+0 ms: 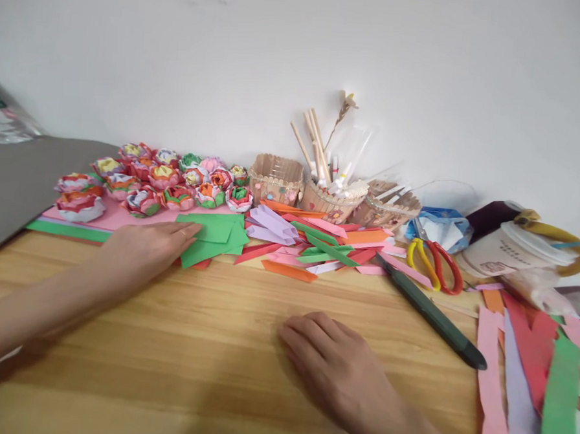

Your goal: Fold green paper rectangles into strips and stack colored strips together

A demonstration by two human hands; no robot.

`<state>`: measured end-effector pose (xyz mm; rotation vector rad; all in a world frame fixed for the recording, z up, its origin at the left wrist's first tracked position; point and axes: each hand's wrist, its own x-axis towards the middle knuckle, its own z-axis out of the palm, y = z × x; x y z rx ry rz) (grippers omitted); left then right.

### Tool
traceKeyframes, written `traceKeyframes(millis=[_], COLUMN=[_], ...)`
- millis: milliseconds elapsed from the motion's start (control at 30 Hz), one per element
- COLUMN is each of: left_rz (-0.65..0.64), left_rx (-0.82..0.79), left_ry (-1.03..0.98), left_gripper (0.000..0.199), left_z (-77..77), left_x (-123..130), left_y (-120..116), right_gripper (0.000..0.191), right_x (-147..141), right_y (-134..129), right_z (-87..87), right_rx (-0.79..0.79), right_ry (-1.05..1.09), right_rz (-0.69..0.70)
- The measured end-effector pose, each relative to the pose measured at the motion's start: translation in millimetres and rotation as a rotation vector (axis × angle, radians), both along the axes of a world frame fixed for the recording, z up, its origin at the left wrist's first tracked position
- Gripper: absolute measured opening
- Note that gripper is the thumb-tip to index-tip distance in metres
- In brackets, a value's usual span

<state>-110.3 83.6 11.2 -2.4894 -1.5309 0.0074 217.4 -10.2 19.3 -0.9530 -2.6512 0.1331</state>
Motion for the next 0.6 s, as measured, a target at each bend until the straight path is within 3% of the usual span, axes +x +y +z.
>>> traceKeyframes(millis=[233, 433, 600], left_rz=[0.081, 0.085, 0.205], left_rx=[-0.032, -0.085, -0.030], left_ry=[-0.021, -0.096, -0.134], left_gripper=[0.064, 0.043, 0.034], left_z=[3.8, 16.8, 33.5], left_x=[12.4, 14.6, 11.1], left_y=[0.4, -5.4, 0.5], right_gripper=[0.030, 0.031, 0.027], right_x=[1.3, 1.5, 3.6], right_y=[-1.3, -0.9, -0.9], right_z=[0.0, 1.7, 0.0], right_rx=[-0.008, -0.021, -0.018], right_ry=[0.009, -0.011, -0.025], right_rz=[0.003, 0.015, 0.030])
